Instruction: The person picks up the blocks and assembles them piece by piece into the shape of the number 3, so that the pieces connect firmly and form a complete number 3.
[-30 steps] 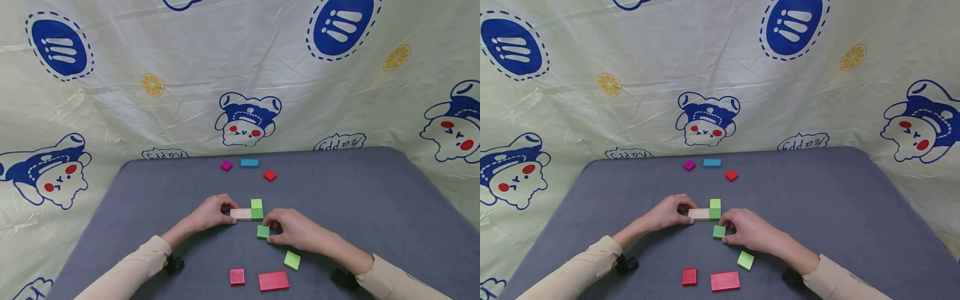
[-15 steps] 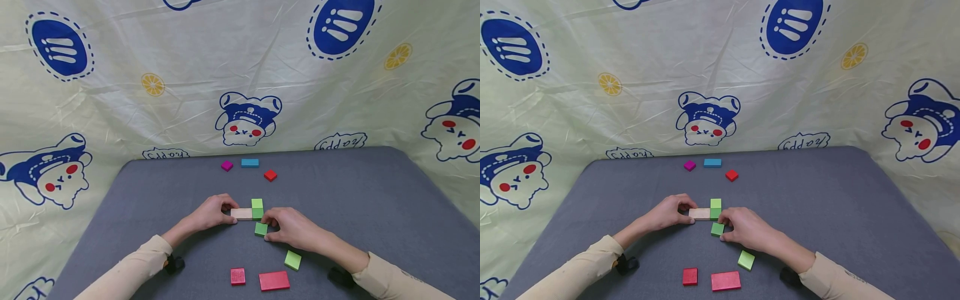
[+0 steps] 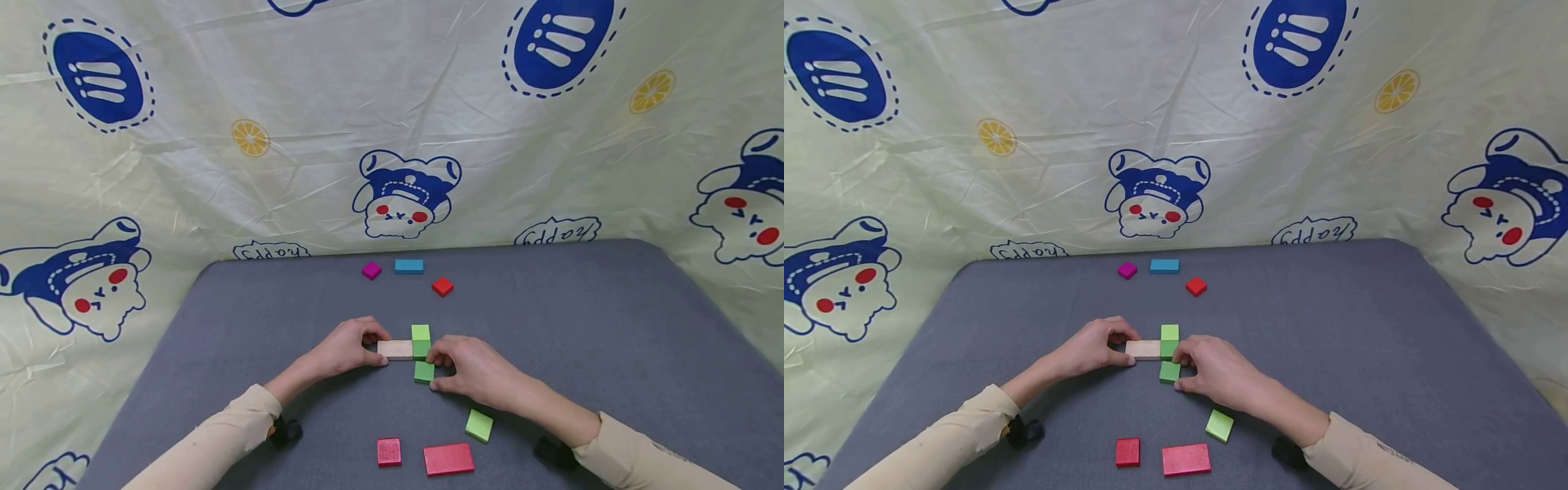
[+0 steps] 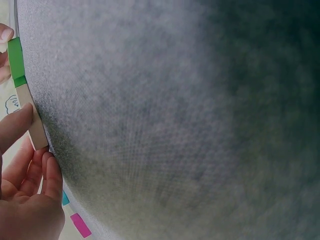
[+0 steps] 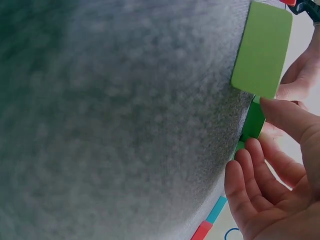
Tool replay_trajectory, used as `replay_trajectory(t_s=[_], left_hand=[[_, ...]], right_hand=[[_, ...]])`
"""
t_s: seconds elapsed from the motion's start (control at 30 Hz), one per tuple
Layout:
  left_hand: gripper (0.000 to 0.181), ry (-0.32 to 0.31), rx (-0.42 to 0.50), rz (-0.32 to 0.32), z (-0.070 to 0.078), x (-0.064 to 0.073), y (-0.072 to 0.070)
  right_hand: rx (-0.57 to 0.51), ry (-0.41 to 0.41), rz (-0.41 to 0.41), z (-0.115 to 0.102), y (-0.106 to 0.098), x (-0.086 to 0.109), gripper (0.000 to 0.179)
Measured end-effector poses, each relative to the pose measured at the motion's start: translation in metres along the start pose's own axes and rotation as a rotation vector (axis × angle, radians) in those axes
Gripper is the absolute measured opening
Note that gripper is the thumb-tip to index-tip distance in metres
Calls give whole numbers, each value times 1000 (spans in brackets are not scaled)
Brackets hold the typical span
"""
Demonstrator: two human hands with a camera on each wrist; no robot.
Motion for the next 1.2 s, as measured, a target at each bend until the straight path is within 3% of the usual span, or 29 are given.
replay_trajectory(t_s=[1.2], left_hand=[[26,8,-6,9,1,1,0]], right_hand=[[-9,36,46,-2,-3,2,29]])
Point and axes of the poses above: each hand's wrist, its own x-axis away from the middle knuckle, its own y-axis out of the palm, z = x × y, the point moved 1 cm from there along -x, towards the middle knuckle, and after that the axes turned 4 degrees about z, right-handed, at the moved point
